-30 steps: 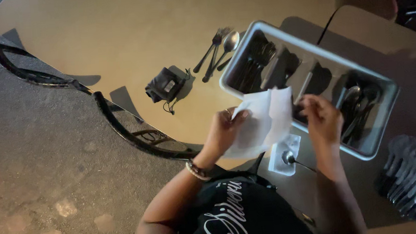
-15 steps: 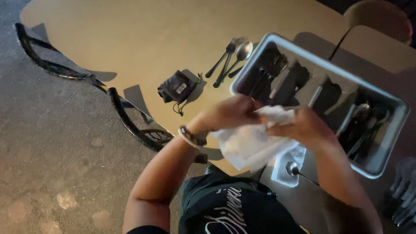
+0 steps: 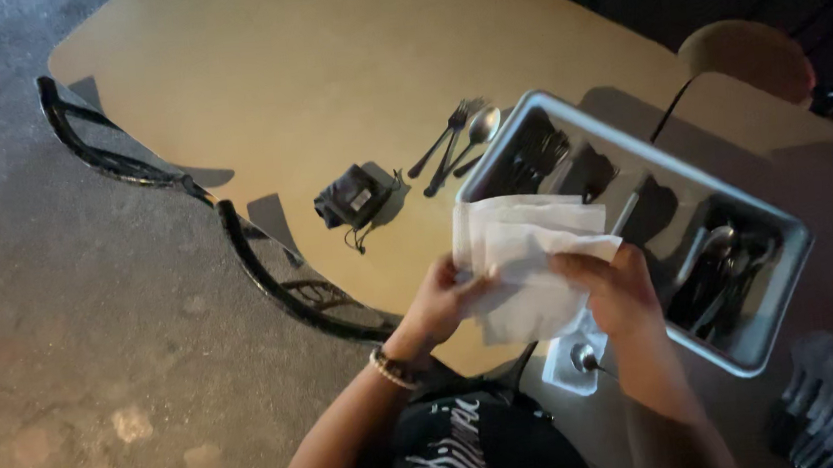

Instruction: The person picks up a fork or spoon from a divider bin, places it on a napkin, and wraps the napkin around the utensil by hand before setting it aside.

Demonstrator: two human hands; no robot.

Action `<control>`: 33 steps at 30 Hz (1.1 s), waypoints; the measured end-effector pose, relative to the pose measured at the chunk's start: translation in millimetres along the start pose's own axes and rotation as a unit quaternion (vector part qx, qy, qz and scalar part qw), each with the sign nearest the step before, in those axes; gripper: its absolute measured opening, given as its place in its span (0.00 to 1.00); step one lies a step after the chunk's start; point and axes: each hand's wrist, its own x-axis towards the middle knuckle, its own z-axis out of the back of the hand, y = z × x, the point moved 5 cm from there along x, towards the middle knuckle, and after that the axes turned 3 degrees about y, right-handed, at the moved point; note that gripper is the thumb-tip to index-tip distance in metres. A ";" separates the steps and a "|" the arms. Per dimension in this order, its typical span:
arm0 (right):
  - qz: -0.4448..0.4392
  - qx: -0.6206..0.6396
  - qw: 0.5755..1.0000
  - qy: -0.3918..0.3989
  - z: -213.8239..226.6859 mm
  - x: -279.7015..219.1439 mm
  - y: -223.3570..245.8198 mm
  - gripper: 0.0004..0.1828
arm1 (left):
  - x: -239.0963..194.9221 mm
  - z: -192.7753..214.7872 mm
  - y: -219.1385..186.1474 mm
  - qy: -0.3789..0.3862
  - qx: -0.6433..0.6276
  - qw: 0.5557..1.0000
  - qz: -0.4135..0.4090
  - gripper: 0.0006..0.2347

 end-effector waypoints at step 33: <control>0.016 -0.254 0.957 -0.137 36.1 214.1 -201.4 0.12 | -102.1 123.9 -32.8 -0.194 0.190 0.962 0.012 0.11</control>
